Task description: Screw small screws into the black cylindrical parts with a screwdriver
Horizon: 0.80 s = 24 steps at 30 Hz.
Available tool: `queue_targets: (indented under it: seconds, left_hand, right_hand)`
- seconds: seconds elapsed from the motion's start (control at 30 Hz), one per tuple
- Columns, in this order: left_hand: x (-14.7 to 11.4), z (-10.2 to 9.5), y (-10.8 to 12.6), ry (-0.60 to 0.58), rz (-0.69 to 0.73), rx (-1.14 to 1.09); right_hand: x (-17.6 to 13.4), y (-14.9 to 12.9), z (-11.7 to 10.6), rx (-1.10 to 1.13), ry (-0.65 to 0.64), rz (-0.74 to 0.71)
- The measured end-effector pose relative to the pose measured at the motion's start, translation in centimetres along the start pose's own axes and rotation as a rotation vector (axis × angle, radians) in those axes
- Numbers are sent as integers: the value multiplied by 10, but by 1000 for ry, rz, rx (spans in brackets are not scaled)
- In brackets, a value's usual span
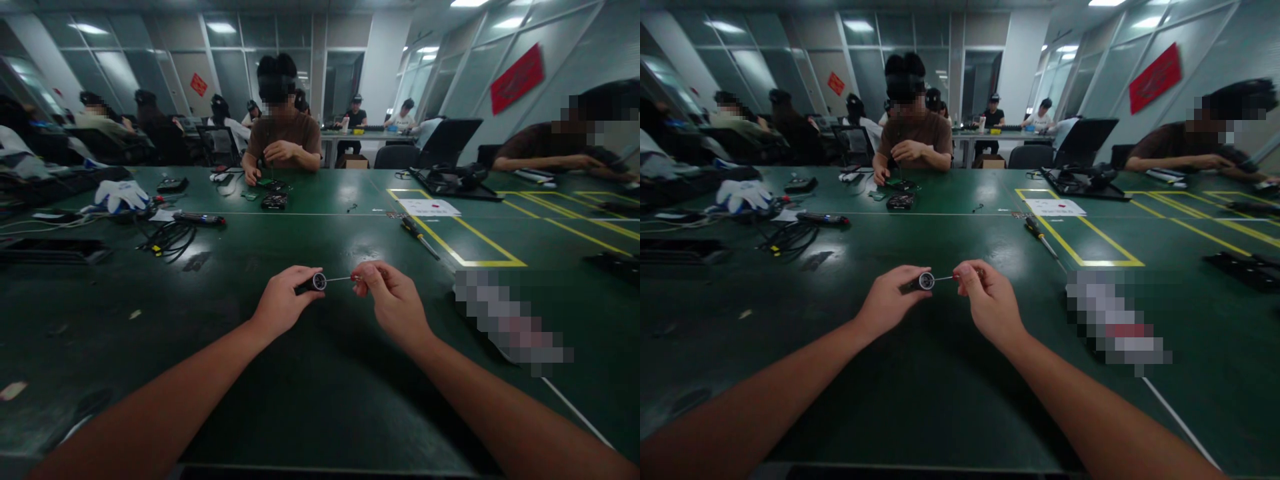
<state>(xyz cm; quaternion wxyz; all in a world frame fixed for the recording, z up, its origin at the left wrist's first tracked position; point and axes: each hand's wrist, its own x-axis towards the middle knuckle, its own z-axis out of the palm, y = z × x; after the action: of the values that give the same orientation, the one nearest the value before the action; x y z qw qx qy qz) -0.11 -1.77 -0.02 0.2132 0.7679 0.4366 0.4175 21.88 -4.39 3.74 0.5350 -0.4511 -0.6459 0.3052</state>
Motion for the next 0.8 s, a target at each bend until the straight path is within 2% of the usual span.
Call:
queue_targets:
  seconds: [0.3, 0.57, 0.8]
  left_hand:
    - [-1, 1, 2, -30, 19, 41]
    - [-1, 3, -4, -32, 27, 36]
    - [0, 2, -4, -22, 21, 46]
  right_hand:
    - [-3, 6, 4, 254, 89, 87]
    - [-6, -8, 4, 62, 80, 67]
    - [-7, -3, 4, 137, 57, 77]
